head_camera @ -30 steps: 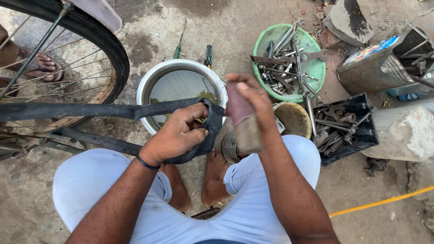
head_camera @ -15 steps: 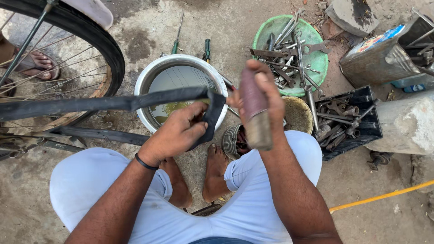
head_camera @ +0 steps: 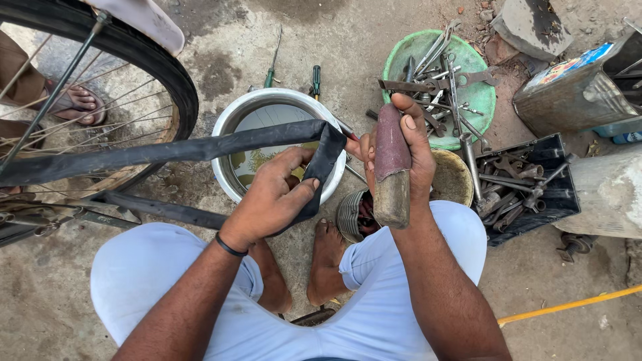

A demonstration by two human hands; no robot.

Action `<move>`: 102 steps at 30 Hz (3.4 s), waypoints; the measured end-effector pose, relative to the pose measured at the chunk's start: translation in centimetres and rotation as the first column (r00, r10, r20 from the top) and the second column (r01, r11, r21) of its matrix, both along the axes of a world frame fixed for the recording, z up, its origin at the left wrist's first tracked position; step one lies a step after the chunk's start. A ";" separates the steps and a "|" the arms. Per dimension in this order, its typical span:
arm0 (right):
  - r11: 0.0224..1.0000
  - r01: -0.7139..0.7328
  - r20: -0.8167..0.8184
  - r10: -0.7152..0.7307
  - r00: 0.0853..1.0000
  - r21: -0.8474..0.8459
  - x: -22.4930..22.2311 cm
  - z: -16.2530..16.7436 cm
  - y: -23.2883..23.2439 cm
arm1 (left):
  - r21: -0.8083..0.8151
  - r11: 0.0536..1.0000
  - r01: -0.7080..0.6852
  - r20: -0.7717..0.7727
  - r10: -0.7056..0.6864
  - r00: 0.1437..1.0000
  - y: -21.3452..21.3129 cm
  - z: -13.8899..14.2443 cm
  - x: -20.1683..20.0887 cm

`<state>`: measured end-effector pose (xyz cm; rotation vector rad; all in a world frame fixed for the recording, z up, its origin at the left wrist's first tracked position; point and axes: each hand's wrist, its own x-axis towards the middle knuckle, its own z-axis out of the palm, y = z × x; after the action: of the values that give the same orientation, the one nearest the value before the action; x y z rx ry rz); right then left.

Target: The person submerges a bicycle inner tube in a basin of water to locate a leak, then sands the leak area on the tube and applies a repair patch to it. The tube remains attached near the bicycle wheel while the person works on the ground.

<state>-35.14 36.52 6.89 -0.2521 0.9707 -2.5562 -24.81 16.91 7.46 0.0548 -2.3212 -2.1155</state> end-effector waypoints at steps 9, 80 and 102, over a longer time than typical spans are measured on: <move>0.998 -0.058 -0.019 0.059 0.998 0.026 -0.5 -0.8 0.2 | 0.061 0.998 0.030 -0.044 -0.027 0.999 -0.6 -1.2 0.6; 0.529 0.394 -0.641 0.441 0.629 0.751 1.8 -0.1 -1.1 | -0.349 0.937 -0.007 -0.178 -0.059 0.982 -0.1 -2.2 -0.3; 0.550 0.456 -0.690 0.354 0.631 0.699 1.7 0.2 -1.5 | -0.253 0.964 -0.084 -0.292 0.007 0.956 -0.3 -3.1 -0.2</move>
<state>-33.44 35.03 7.06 -1.1076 2.4443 -1.5748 -25.01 16.66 4.40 -0.1867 -2.3678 -1.6442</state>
